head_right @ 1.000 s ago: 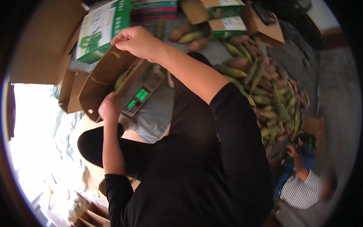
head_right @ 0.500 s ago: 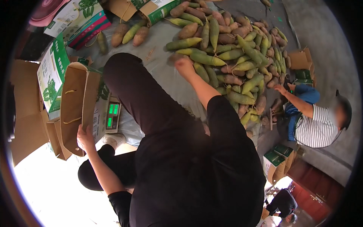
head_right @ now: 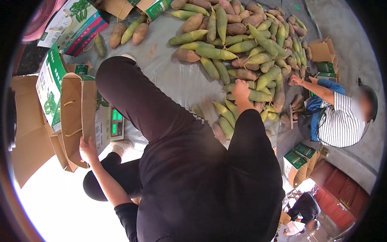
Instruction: The recorder is sorting vegetables from a large pile on the floor into cardboard boxes and weighing them.
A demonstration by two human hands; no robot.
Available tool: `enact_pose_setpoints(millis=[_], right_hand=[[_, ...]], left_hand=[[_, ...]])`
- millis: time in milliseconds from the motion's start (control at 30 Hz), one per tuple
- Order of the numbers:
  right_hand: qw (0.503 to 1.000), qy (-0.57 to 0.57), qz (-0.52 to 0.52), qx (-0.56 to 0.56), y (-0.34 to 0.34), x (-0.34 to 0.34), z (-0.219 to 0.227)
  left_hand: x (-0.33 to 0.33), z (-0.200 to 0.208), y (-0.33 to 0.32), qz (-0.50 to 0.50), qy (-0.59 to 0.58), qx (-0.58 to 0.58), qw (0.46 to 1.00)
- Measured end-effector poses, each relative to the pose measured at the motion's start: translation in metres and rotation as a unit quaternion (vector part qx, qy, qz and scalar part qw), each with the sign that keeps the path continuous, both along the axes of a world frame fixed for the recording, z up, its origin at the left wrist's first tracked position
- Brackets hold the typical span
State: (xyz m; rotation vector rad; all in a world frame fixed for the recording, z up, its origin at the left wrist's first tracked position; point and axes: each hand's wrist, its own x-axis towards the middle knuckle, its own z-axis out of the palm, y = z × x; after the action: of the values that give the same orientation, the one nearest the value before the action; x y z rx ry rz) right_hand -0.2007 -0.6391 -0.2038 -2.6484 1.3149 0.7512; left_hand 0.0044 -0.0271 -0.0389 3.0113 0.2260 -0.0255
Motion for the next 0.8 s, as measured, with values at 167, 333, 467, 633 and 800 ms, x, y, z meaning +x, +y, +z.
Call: enact_pose_setpoints(millis=[167, 333, 467, 633, 800], right_hand=[[0.965, 0.174, 0.190, -0.052, 0.004, -0.011, 0.045], [0.952, 0.186, 0.236, -0.060, 0.002, -0.015, 0.047], [0.958, 0.181, 0.208, -0.079, 0.003, -0.020, 0.047], [0.958, 0.212, 0.183, -0.066, 0.005, -0.014, 0.046], [0.971, 0.103, 0.200, -0.085, 0.002, 0.007, 0.027]], left_hand=[[-0.002, -0.011, 0.012, -0.017, -0.021, -0.016, 1.000], [-0.003, -0.001, 0.009, -0.024, -0.018, -0.015, 0.999], [-0.002, -0.002, 0.002, 0.004, 0.004, -0.010, 1.000], [0.000, 0.005, -0.004, 0.030, 0.037, 0.005, 0.999], [-0.002, 0.010, 0.000, 0.023, 0.012, -0.016, 1.000]])
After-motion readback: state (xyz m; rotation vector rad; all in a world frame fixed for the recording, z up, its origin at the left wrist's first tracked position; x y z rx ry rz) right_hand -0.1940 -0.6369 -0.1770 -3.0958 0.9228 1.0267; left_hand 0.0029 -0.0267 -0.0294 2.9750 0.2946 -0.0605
